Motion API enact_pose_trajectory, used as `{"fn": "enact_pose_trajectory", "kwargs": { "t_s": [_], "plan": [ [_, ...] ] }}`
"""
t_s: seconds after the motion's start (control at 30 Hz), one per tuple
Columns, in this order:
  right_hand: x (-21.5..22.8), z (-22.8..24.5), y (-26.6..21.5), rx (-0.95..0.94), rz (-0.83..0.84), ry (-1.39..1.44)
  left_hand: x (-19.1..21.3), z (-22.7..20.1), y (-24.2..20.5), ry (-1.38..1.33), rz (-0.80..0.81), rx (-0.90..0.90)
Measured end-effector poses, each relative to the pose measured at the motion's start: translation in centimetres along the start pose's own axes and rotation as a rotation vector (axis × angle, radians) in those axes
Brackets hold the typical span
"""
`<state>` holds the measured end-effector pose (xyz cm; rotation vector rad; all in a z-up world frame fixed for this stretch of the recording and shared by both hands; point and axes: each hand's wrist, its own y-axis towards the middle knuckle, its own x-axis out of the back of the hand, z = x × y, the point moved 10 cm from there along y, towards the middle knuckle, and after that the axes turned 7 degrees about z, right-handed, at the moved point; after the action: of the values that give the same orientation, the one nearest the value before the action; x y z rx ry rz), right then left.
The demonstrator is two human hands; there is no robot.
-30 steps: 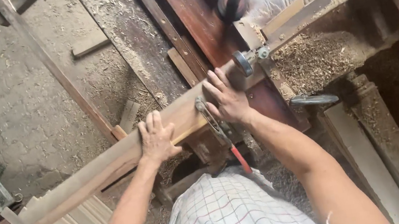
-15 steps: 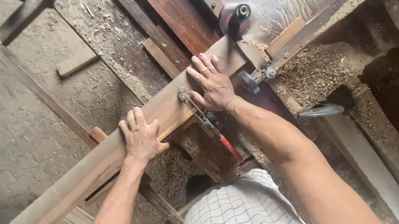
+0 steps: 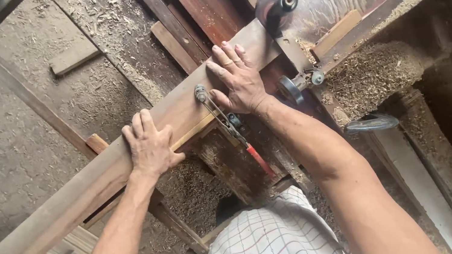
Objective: Processing wooden boards using a stationary shaper table and a clamping jig.
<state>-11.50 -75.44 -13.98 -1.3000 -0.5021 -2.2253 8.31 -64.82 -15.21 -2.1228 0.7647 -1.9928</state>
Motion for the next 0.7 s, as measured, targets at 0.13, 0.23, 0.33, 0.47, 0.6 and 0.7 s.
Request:
{"fn": "enact_pose_trajectory", "kwargs": {
  "t_s": [0.13,0.23,0.33,0.47,0.6,0.7],
  "plan": [
    [-0.1,-0.3,0.1,0.013,0.000,-0.002,0.6,0.2,0.2,0.010,-0.023,0.005],
    [-0.1,0.0,0.5,0.023,-0.002,-0.008,0.8,0.4,0.2,0.008,-0.037,0.002],
    [0.3,-0.2,1.0,0.025,-0.001,-0.023,1.0,0.7,0.9,0.011,0.004,0.021],
    [0.0,-0.5,1.5,0.031,0.007,-0.026,1.1,1.0,0.9,0.005,-0.002,0.024],
    [0.3,-0.4,1.9,0.039,0.003,-0.024,1.1,1.4,1.5,0.012,0.041,0.042],
    [0.2,-0.7,2.2,0.029,0.014,-0.032,1.8,1.4,1.8,0.003,0.020,0.032]
  ]
}}
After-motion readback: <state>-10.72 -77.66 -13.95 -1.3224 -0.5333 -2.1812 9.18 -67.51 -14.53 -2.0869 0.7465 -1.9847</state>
